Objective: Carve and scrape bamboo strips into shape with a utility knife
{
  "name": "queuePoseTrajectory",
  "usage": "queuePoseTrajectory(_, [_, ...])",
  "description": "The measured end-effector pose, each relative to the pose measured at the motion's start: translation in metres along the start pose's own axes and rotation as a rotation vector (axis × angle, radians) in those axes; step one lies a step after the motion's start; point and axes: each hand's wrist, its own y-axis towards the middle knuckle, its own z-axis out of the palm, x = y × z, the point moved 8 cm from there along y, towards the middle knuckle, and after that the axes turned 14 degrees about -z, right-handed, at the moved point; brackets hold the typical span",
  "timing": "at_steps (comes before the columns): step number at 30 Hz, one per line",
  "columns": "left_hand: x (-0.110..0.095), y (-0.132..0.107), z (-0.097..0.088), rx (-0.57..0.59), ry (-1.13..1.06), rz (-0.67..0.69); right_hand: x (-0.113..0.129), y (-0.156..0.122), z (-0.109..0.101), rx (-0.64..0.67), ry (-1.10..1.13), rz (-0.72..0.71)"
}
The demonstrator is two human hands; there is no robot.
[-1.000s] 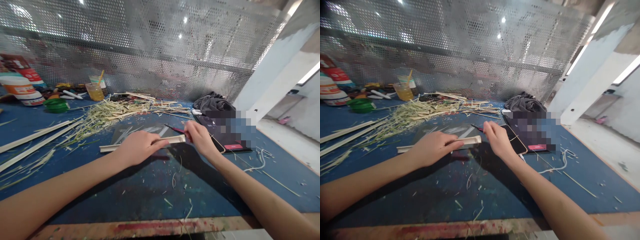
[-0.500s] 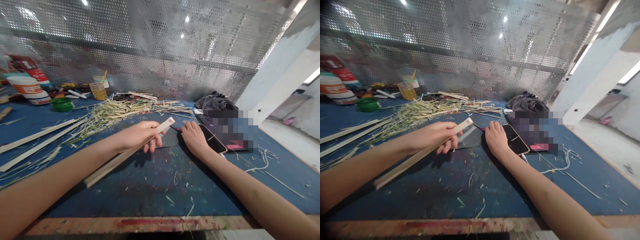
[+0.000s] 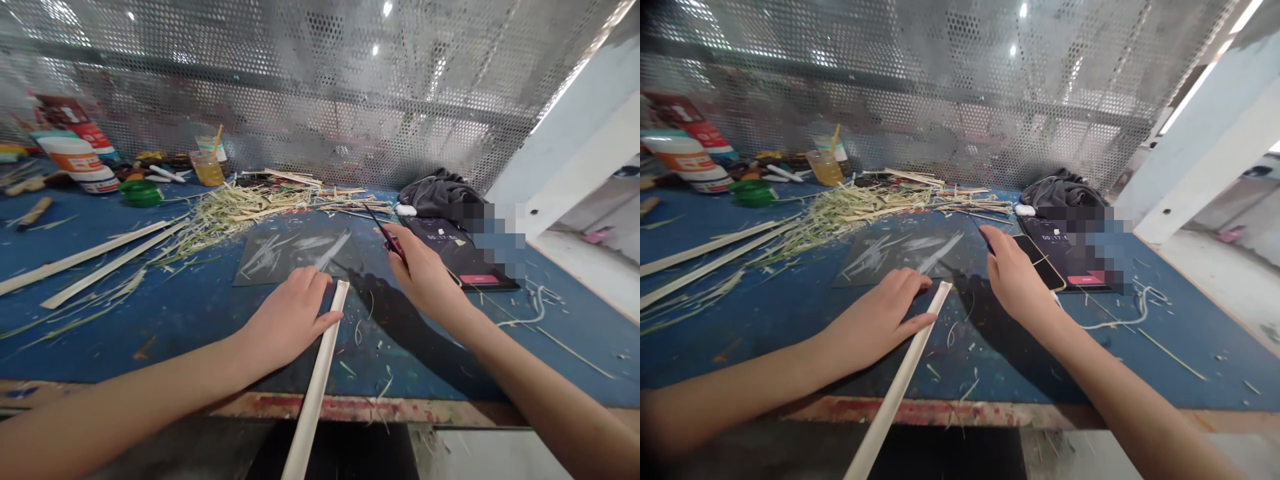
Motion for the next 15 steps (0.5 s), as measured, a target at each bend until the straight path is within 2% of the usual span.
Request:
queuePoseTrajectory(6, [-0.012,-0.025,0.014,0.2,0.204,-0.065,0.028,-0.068,-0.037,0.006,0.22,0.273])
queuePoseTrajectory(9, [-0.015,-0.03,0.017,0.23,0.184,-0.072,0.055,-0.095,-0.026,0.165,0.643,0.414])
queuePoseTrajectory(11, [-0.01,-0.028,0.017,0.252,0.109,-0.105,0.067,-0.1,-0.017,0.264,0.914,0.48])
queuePoseTrajectory(12, [-0.007,-0.026,0.016,0.256,0.064,-0.124,0.065,-0.097,-0.017,0.263,0.94,0.482])
queuePoseTrajectory(13, [-0.003,-0.025,0.013,0.254,0.014,-0.136,0.057,-0.091,-0.02,0.228,0.876,0.464])
queuePoseTrajectory(15, [0.01,-0.023,0.005,0.242,-0.093,-0.166,0.034,-0.075,-0.03,0.135,0.572,0.385])
